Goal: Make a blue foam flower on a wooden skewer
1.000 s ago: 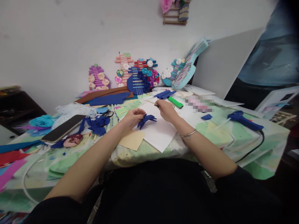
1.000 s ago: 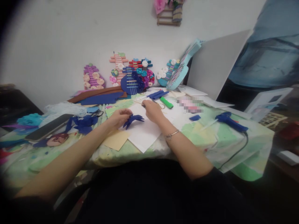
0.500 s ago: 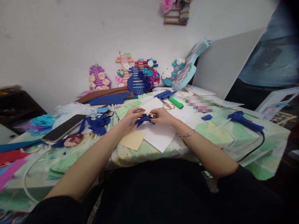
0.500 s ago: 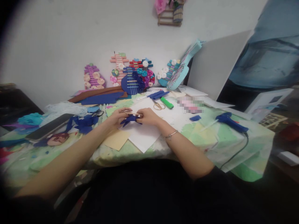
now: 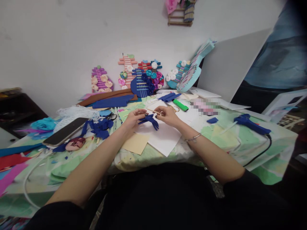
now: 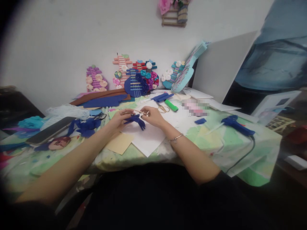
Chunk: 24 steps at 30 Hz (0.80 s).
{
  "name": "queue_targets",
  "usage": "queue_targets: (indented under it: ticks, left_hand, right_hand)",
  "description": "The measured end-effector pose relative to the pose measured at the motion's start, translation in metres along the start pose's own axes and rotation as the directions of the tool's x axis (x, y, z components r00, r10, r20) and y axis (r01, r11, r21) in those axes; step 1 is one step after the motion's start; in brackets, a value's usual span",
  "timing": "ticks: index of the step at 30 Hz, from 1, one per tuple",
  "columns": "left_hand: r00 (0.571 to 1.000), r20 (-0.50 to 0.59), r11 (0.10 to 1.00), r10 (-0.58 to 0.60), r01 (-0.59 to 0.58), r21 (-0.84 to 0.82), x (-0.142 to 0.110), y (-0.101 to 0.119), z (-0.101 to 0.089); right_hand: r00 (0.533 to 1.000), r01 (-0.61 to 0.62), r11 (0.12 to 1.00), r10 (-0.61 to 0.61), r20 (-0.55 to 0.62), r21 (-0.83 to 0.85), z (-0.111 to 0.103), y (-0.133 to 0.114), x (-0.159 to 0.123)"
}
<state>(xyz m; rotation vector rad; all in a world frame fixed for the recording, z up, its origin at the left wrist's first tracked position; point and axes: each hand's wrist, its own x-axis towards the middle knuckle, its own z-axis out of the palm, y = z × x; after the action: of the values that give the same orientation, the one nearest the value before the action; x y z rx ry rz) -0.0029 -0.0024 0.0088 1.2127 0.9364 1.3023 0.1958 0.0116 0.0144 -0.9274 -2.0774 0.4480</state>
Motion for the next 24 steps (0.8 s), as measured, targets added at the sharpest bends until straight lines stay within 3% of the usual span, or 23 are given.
queue_targets:
  ticks: [10, 16, 24]
  left_hand:
    - [1.000, 0.025, 0.999, 0.017, -0.016, -0.041, -0.002, 0.000, 0.003]
    - [0.989, 0.117, 0.970, 0.095, -0.066, -0.235, -0.005, 0.006, 0.002]
    - [0.995, 0.002, 0.975, 0.095, -0.093, -0.204, 0.003, -0.006, 0.001]
  right_hand:
    - [0.994, 0.015, 0.997, -0.006, 0.110, -0.082, 0.007, 0.002, 0.000]
    - [0.999, -0.039, 0.997, 0.040, 0.025, -0.071, 0.006, 0.003, 0.003]
    - [0.995, -0.083, 0.996, 0.081, -0.058, -0.035, 0.005, 0.002, 0.003]
